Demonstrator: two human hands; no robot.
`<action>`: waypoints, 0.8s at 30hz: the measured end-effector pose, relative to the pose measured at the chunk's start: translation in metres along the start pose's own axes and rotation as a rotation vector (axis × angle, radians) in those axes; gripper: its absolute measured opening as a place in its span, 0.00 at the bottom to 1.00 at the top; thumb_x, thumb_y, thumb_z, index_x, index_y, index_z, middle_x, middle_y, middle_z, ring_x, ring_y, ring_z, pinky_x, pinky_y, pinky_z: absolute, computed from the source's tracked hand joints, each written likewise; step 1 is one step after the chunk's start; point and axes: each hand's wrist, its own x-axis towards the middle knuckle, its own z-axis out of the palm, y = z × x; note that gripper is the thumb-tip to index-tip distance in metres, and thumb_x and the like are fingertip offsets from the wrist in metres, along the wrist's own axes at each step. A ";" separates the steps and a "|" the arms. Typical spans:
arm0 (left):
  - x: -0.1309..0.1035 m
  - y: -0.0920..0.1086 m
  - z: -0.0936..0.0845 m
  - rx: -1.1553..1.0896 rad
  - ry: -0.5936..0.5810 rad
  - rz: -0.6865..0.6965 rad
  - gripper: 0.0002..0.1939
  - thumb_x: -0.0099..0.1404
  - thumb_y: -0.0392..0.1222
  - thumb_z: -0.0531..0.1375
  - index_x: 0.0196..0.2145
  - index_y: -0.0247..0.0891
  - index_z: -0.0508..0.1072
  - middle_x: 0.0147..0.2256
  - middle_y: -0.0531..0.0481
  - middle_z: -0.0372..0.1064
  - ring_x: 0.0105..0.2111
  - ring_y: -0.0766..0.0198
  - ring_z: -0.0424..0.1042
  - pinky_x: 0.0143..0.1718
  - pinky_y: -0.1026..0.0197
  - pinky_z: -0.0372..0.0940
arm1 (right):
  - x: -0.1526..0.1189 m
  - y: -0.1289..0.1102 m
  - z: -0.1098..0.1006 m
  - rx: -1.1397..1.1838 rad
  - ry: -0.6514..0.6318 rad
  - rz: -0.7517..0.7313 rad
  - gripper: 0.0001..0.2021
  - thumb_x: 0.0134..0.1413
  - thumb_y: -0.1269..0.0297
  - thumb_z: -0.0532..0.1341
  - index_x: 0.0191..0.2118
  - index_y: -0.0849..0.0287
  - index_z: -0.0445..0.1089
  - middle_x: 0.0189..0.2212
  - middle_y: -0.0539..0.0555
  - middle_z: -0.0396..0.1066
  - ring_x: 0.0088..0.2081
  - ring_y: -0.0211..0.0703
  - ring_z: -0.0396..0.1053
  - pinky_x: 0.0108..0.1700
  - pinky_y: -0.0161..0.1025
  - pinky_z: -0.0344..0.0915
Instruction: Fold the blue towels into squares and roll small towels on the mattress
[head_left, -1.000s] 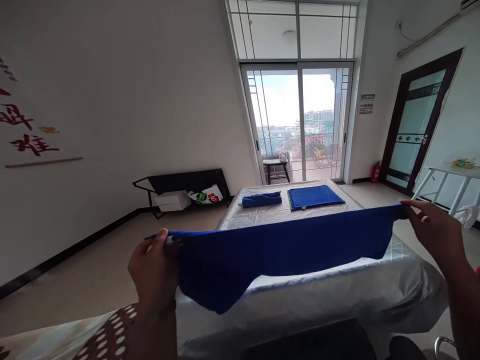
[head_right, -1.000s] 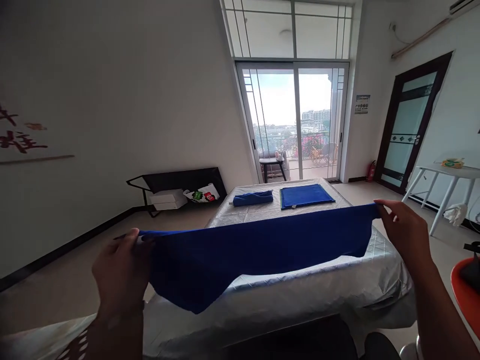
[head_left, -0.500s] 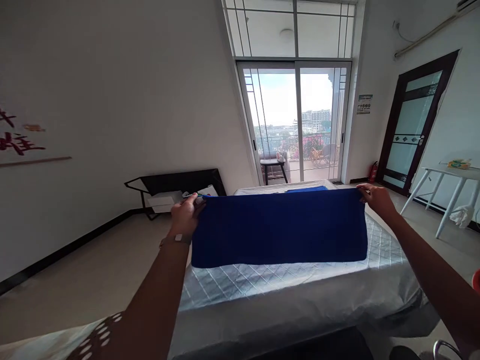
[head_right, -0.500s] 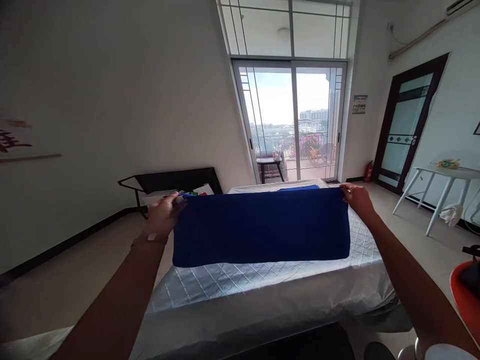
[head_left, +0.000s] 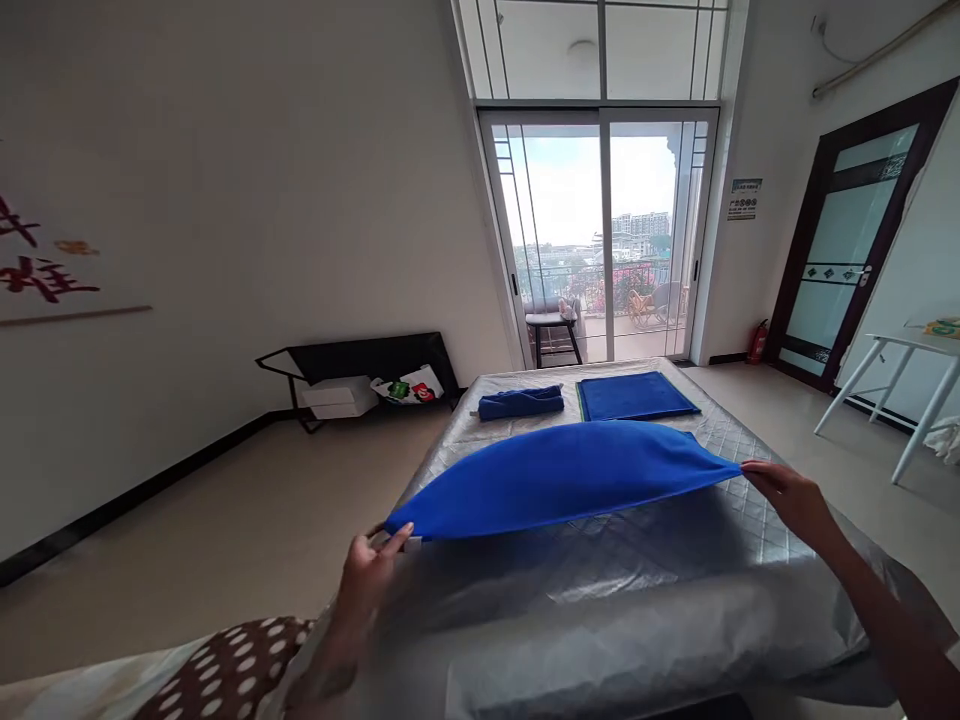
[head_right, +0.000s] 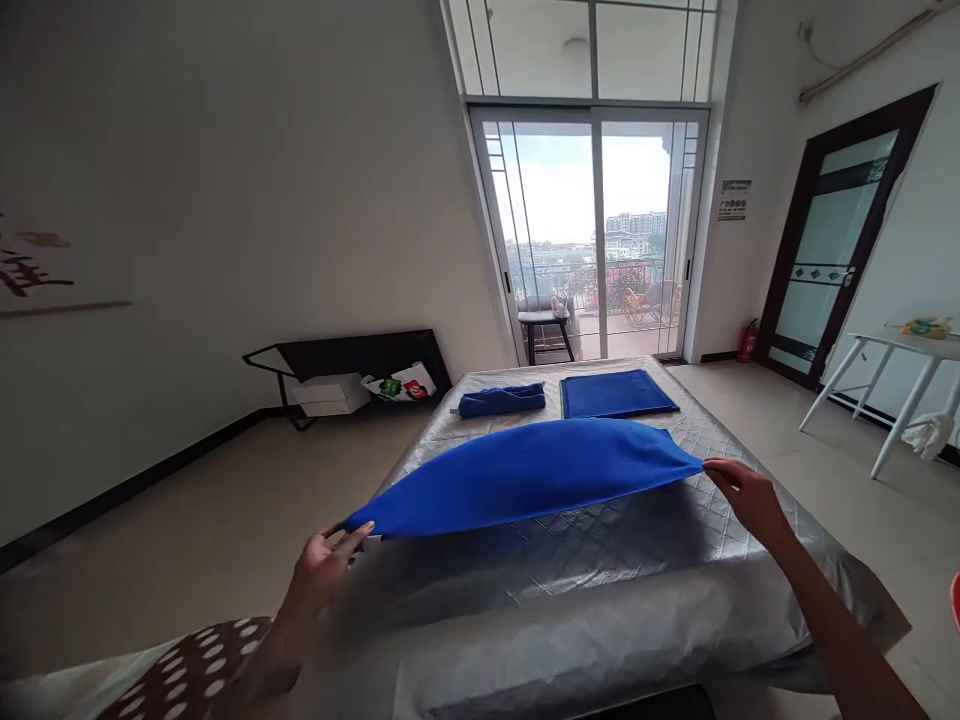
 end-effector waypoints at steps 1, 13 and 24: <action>-0.002 -0.015 0.003 0.061 -0.051 -0.022 0.25 0.49 0.50 0.67 0.42 0.37 0.68 0.20 0.56 0.70 0.23 0.57 0.74 0.31 0.57 0.69 | -0.009 0.006 0.007 0.009 -0.046 0.017 0.22 0.56 0.39 0.55 0.32 0.49 0.78 0.38 0.54 0.81 0.38 0.52 0.79 0.41 0.47 0.75; -0.024 -0.047 -0.015 0.509 -0.360 0.187 0.20 0.53 0.62 0.56 0.32 0.47 0.76 0.17 0.55 0.67 0.23 0.53 0.73 0.26 0.59 0.63 | -0.051 0.039 0.007 -0.059 -0.324 0.104 0.16 0.51 0.47 0.56 0.29 0.47 0.78 0.37 0.55 0.80 0.37 0.54 0.78 0.44 0.49 0.75; -0.018 -0.046 -0.033 0.855 -0.238 0.268 0.16 0.58 0.56 0.55 0.34 0.48 0.78 0.19 0.52 0.71 0.24 0.51 0.74 0.30 0.57 0.64 | -0.032 0.020 0.006 -0.248 -0.415 -0.009 0.16 0.56 0.48 0.56 0.35 0.46 0.79 0.37 0.55 0.81 0.40 0.56 0.78 0.42 0.51 0.75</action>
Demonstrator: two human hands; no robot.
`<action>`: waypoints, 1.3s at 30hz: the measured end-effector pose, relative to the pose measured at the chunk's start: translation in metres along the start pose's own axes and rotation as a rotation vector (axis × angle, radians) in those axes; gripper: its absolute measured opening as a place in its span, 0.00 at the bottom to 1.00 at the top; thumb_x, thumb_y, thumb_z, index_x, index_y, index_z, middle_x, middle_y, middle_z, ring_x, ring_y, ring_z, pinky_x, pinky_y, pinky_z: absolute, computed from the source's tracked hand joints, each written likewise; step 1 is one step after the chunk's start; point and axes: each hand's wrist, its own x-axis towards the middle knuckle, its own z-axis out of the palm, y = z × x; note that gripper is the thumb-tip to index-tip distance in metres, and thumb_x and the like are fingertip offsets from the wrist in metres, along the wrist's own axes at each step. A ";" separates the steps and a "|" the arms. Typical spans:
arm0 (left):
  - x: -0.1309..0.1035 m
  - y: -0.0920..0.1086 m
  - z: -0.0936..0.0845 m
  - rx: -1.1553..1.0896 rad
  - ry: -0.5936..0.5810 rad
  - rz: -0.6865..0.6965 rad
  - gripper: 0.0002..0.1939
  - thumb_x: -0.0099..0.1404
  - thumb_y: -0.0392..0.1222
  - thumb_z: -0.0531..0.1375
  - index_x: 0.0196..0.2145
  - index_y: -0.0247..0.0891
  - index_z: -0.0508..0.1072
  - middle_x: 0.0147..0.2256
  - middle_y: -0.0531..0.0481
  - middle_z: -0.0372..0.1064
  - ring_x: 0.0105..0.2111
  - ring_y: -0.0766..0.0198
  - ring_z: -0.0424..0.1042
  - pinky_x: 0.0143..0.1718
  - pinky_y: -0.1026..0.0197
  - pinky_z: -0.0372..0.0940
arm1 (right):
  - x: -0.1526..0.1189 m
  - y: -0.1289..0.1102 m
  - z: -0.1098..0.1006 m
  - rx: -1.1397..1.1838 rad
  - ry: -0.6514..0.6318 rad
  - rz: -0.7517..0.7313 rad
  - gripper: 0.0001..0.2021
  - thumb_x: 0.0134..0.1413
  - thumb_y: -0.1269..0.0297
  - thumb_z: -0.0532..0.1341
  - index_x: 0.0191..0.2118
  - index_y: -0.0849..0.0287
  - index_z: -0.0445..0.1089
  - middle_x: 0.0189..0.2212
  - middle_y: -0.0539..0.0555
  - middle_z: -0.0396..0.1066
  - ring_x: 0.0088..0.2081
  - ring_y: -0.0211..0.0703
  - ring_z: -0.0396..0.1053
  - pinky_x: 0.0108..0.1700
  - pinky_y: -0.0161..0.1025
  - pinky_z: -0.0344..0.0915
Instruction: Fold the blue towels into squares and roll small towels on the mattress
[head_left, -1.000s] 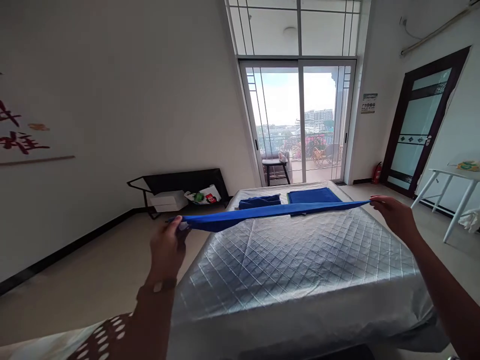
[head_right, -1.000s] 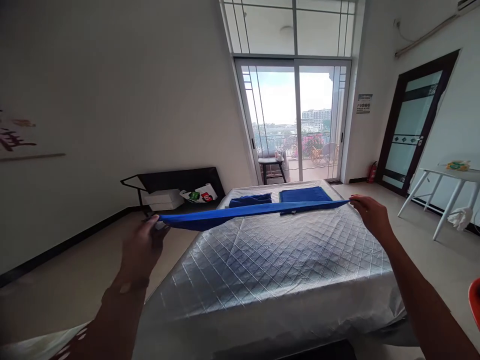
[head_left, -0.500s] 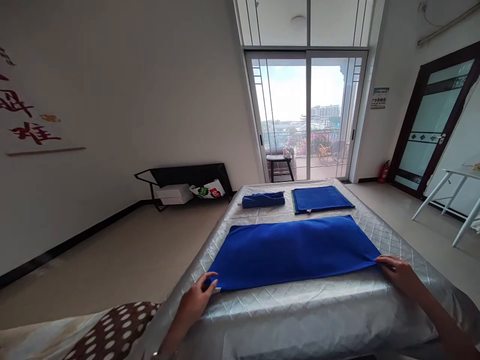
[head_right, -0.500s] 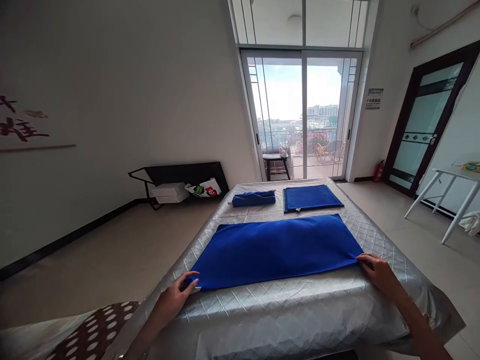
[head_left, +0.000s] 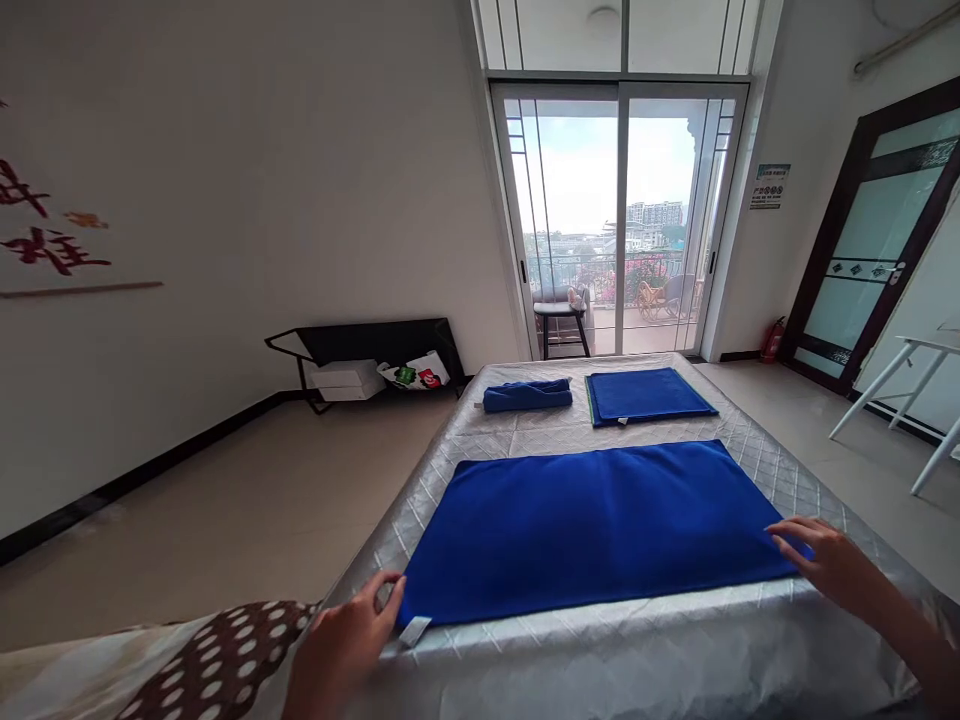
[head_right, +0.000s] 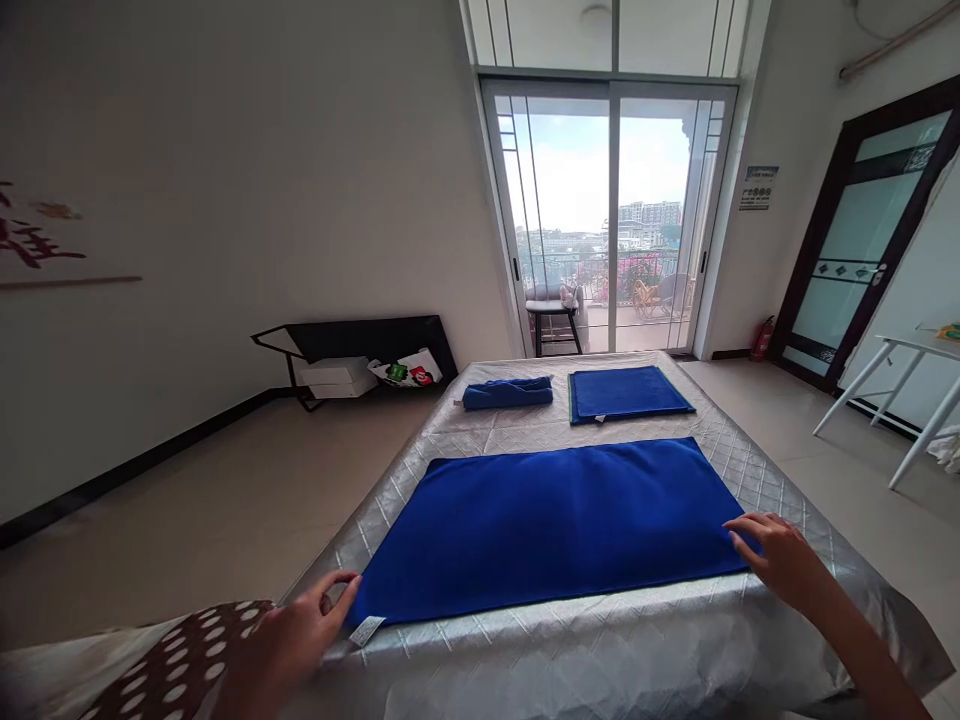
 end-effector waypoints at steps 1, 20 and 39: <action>0.006 0.007 0.000 0.044 0.048 0.027 0.17 0.59 0.55 0.54 0.36 0.47 0.78 0.21 0.50 0.74 0.26 0.51 0.75 0.32 0.57 0.65 | 0.012 -0.015 0.004 0.017 0.015 -0.040 0.17 0.58 0.50 0.55 0.37 0.47 0.79 0.38 0.55 0.80 0.42 0.55 0.77 0.44 0.52 0.74; 0.149 0.066 0.087 0.191 -0.264 0.353 0.36 0.70 0.65 0.43 0.69 0.48 0.52 0.71 0.44 0.44 0.70 0.48 0.43 0.68 0.41 0.42 | 0.169 -0.193 0.181 -0.054 -0.381 -0.189 0.28 0.69 0.47 0.43 0.70 0.47 0.51 0.71 0.50 0.45 0.72 0.48 0.38 0.70 0.52 0.35; 0.153 0.063 0.089 0.241 -0.198 0.258 0.36 0.70 0.66 0.42 0.69 0.49 0.52 0.71 0.44 0.43 0.70 0.48 0.44 0.67 0.45 0.45 | 0.161 0.026 0.100 -0.445 -0.250 0.353 0.29 0.69 0.57 0.39 0.72 0.54 0.46 0.72 0.54 0.44 0.71 0.49 0.42 0.69 0.55 0.45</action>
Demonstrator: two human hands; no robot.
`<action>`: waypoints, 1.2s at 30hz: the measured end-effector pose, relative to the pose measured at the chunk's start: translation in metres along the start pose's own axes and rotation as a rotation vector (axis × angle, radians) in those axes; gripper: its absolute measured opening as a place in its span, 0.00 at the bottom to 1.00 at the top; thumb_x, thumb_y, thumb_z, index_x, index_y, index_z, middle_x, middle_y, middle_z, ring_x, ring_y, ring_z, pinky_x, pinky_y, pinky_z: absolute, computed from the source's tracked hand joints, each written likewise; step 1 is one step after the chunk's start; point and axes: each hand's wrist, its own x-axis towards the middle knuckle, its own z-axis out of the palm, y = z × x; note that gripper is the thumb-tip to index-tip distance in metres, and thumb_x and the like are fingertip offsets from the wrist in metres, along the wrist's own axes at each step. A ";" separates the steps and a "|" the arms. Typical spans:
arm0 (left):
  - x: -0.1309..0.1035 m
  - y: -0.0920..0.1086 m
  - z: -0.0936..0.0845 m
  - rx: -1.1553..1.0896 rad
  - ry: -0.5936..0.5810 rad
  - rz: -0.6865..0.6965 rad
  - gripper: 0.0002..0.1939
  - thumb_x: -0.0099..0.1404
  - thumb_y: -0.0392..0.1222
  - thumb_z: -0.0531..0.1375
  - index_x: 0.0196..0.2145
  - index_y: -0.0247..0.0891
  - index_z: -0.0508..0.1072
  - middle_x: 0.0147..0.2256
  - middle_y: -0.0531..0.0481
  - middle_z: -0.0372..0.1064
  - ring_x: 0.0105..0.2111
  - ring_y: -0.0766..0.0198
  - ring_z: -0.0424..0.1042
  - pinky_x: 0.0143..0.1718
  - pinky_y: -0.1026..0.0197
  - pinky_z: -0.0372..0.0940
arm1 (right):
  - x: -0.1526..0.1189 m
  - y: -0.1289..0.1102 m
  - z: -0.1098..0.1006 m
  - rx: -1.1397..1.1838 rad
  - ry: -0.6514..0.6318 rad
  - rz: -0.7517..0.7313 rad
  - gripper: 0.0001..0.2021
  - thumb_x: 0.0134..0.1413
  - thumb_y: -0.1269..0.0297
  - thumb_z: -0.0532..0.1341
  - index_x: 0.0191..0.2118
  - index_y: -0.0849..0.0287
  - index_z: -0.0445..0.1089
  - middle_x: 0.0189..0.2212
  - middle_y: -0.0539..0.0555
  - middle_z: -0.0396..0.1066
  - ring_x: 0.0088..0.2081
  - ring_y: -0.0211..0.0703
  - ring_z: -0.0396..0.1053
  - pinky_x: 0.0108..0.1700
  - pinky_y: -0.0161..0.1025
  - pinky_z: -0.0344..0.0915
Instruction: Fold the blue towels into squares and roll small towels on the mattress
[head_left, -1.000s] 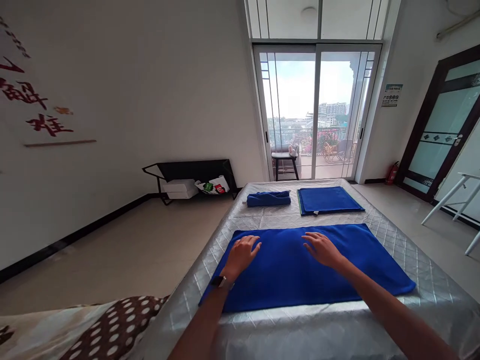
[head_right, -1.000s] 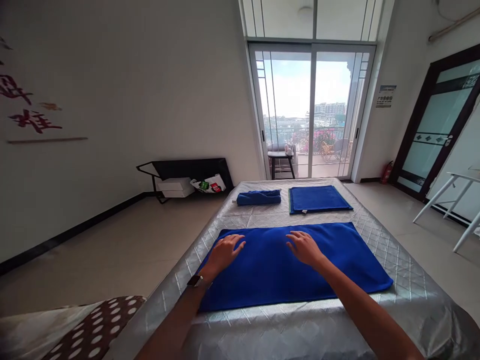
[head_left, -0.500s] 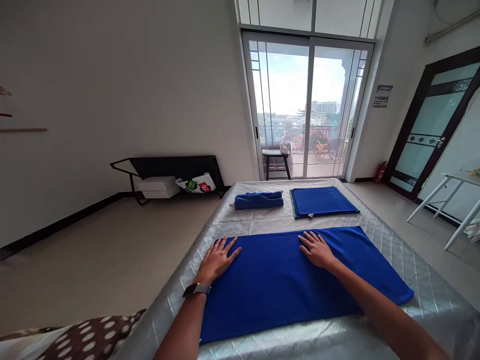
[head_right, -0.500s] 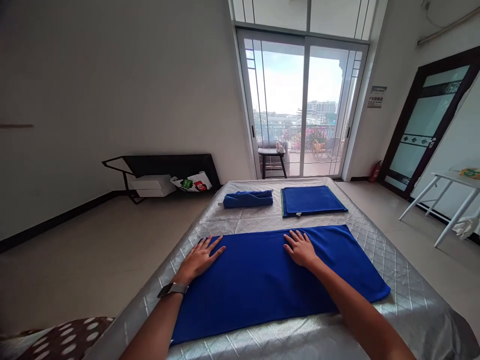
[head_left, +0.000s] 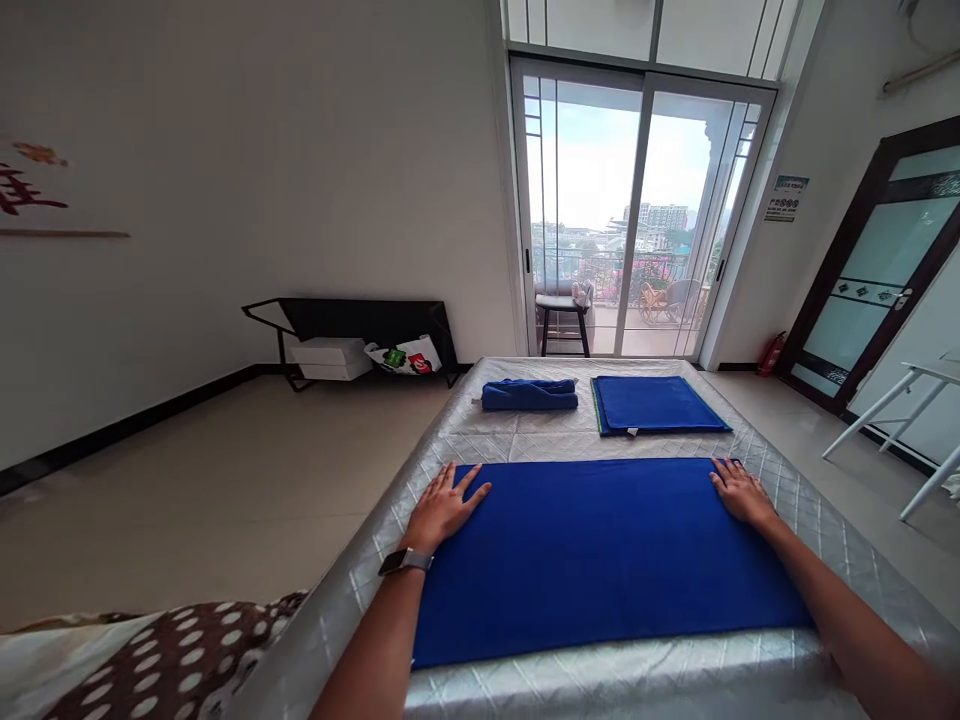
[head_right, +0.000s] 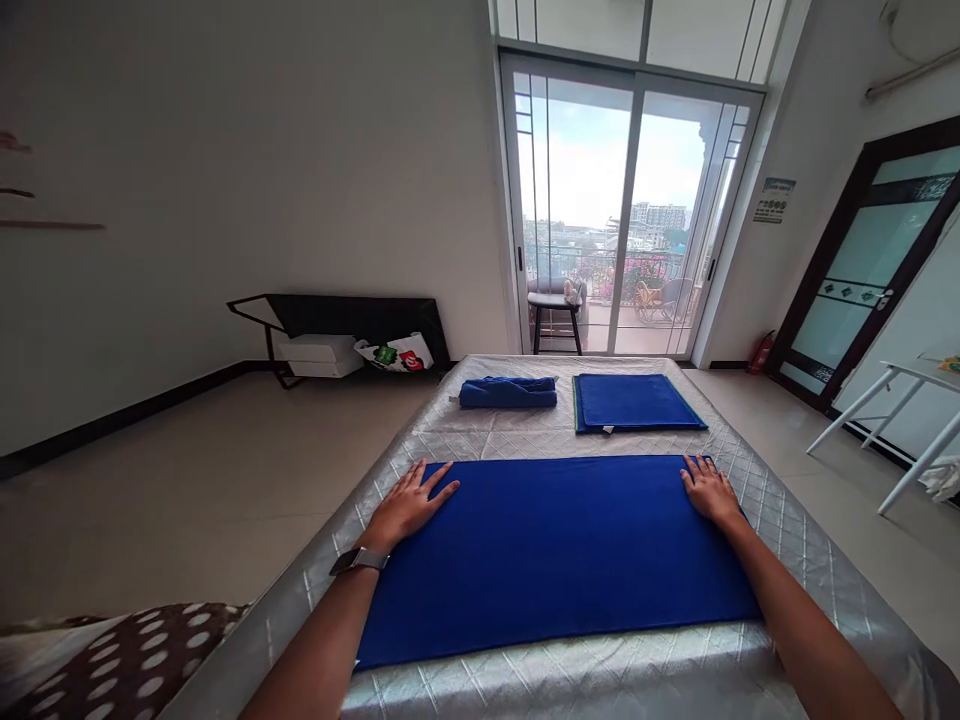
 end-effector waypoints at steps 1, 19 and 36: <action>0.000 0.000 0.000 -0.002 0.009 0.001 0.36 0.70 0.66 0.41 0.69 0.49 0.52 0.71 0.44 0.44 0.70 0.48 0.45 0.67 0.45 0.45 | 0.000 -0.002 -0.003 -0.012 -0.013 0.008 0.29 0.68 0.57 0.40 0.72 0.54 0.46 0.71 0.54 0.45 0.71 0.50 0.43 0.69 0.56 0.46; -0.001 0.002 0.000 -0.014 0.010 -0.021 0.36 0.71 0.64 0.43 0.69 0.47 0.53 0.71 0.41 0.43 0.70 0.49 0.46 0.67 0.47 0.45 | -0.062 -0.272 -0.012 0.248 -0.063 -0.607 0.32 0.69 0.48 0.40 0.72 0.57 0.47 0.72 0.53 0.43 0.72 0.45 0.37 0.70 0.47 0.35; 0.004 -0.001 0.005 0.011 0.027 -0.006 0.36 0.71 0.63 0.43 0.69 0.43 0.52 0.70 0.39 0.47 0.69 0.49 0.48 0.67 0.46 0.45 | -0.002 -0.007 -0.012 0.047 -0.011 0.067 0.33 0.68 0.54 0.37 0.72 0.66 0.44 0.72 0.58 0.43 0.71 0.46 0.40 0.70 0.47 0.41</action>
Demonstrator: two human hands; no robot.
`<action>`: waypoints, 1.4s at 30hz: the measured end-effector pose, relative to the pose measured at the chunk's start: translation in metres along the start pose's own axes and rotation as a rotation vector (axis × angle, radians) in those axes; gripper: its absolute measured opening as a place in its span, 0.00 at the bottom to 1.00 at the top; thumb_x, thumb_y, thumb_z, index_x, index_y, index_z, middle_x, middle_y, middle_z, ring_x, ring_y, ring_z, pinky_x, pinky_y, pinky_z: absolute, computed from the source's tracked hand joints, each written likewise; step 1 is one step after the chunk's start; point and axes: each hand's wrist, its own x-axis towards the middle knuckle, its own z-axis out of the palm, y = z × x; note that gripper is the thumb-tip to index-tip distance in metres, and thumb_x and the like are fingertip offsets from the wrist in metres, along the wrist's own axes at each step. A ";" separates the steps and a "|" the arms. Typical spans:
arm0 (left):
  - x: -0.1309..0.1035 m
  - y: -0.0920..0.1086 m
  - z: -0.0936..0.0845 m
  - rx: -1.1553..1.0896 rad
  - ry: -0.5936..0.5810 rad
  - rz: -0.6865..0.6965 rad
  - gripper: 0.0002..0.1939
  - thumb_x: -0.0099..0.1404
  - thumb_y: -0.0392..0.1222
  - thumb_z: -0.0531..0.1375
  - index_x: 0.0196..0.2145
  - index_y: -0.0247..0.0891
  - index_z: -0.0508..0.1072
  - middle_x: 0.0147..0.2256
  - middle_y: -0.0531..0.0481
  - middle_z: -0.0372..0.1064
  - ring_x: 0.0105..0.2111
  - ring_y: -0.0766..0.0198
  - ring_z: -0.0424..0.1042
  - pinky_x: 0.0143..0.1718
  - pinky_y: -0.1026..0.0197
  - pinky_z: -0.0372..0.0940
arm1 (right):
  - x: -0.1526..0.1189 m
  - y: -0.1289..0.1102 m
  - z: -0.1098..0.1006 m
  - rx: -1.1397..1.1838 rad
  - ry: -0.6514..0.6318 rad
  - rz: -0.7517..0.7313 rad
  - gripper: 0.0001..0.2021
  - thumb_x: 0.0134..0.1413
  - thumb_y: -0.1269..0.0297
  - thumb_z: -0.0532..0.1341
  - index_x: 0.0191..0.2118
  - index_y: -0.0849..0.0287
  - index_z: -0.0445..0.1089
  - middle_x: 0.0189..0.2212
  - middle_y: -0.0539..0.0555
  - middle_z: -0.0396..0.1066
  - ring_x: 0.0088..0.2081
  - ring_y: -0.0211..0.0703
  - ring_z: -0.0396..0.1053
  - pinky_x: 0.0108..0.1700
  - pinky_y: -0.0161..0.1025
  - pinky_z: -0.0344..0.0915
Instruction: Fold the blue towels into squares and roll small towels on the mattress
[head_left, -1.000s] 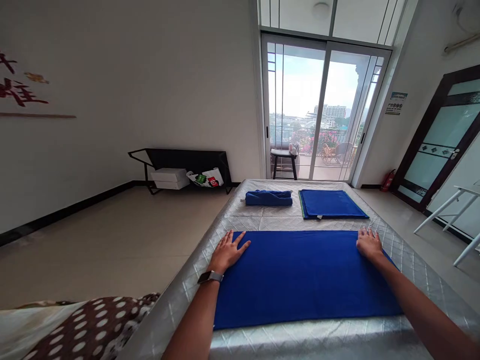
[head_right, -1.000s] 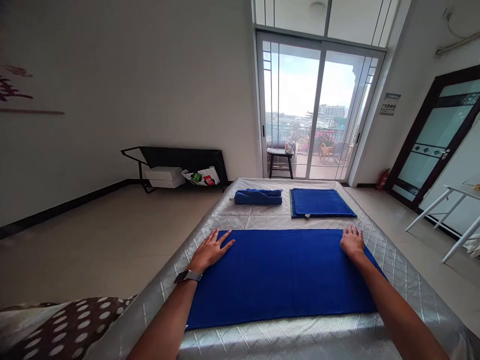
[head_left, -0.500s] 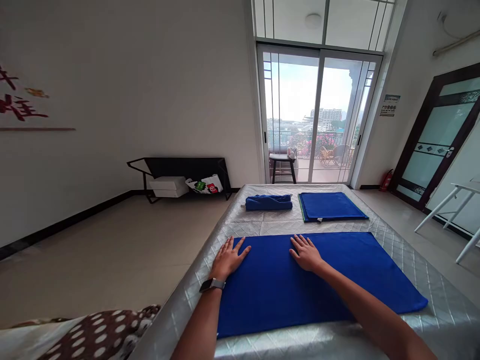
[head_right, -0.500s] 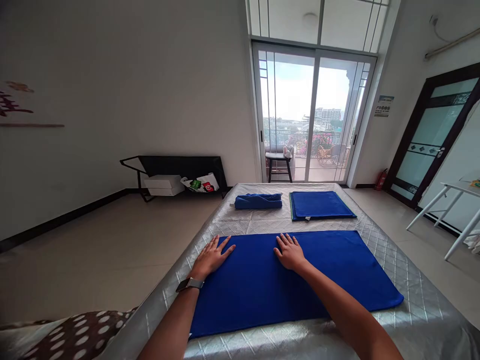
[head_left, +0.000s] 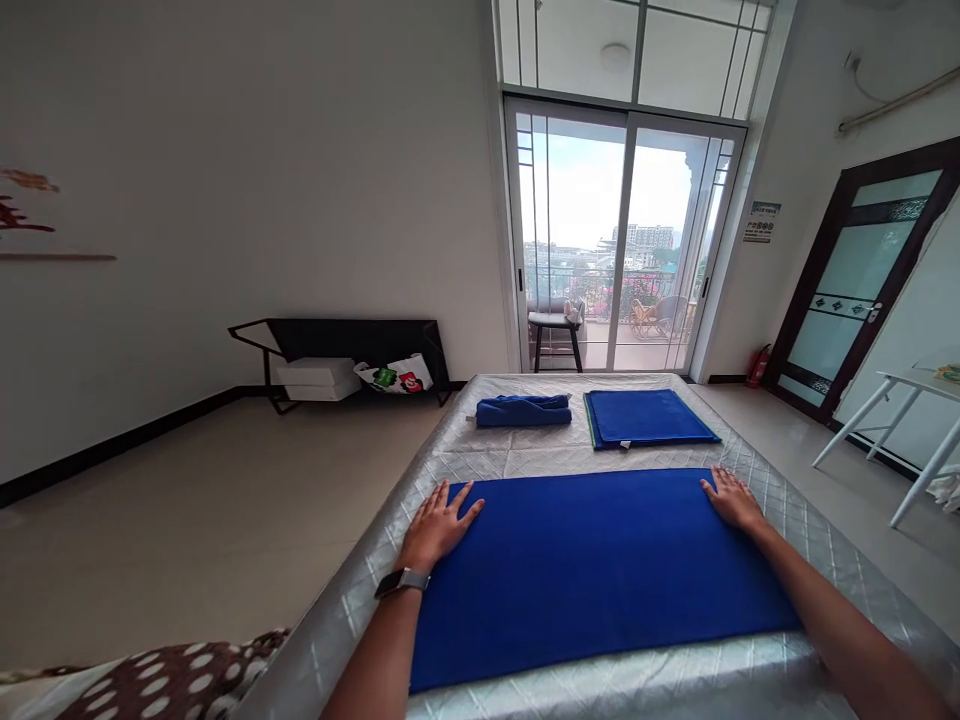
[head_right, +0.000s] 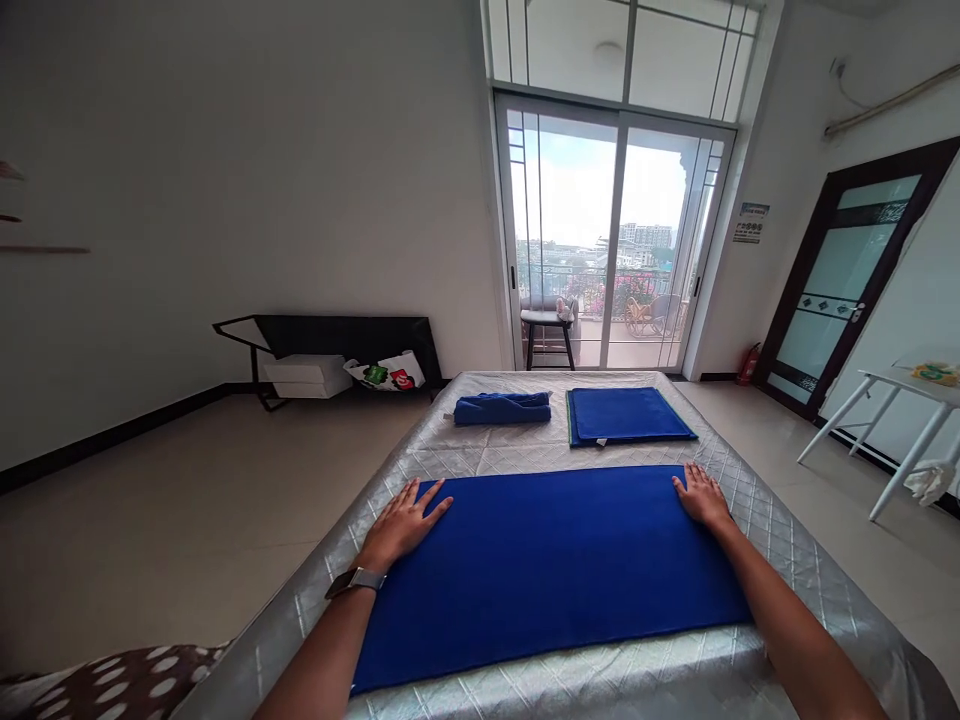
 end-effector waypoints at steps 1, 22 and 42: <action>-0.001 0.001 -0.001 0.001 -0.006 -0.001 0.36 0.71 0.63 0.43 0.70 0.43 0.52 0.70 0.39 0.46 0.69 0.49 0.47 0.67 0.47 0.45 | 0.000 0.000 0.000 0.002 -0.001 -0.001 0.33 0.68 0.54 0.37 0.72 0.66 0.44 0.72 0.58 0.43 0.71 0.46 0.40 0.70 0.48 0.41; 0.001 -0.002 0.000 0.024 -0.024 -0.026 0.35 0.71 0.62 0.43 0.70 0.45 0.51 0.70 0.39 0.45 0.70 0.48 0.45 0.67 0.46 0.46 | -0.066 -0.229 0.007 0.207 -0.095 -0.625 0.31 0.69 0.48 0.41 0.71 0.56 0.49 0.71 0.53 0.44 0.72 0.46 0.37 0.70 0.49 0.37; 0.003 -0.003 0.007 -0.001 0.034 -0.024 0.36 0.70 0.65 0.41 0.69 0.47 0.53 0.70 0.40 0.48 0.69 0.46 0.48 0.66 0.43 0.48 | -0.008 -0.038 -0.023 -0.025 0.052 0.012 0.29 0.66 0.66 0.41 0.69 0.70 0.52 0.70 0.64 0.49 0.71 0.51 0.44 0.70 0.52 0.41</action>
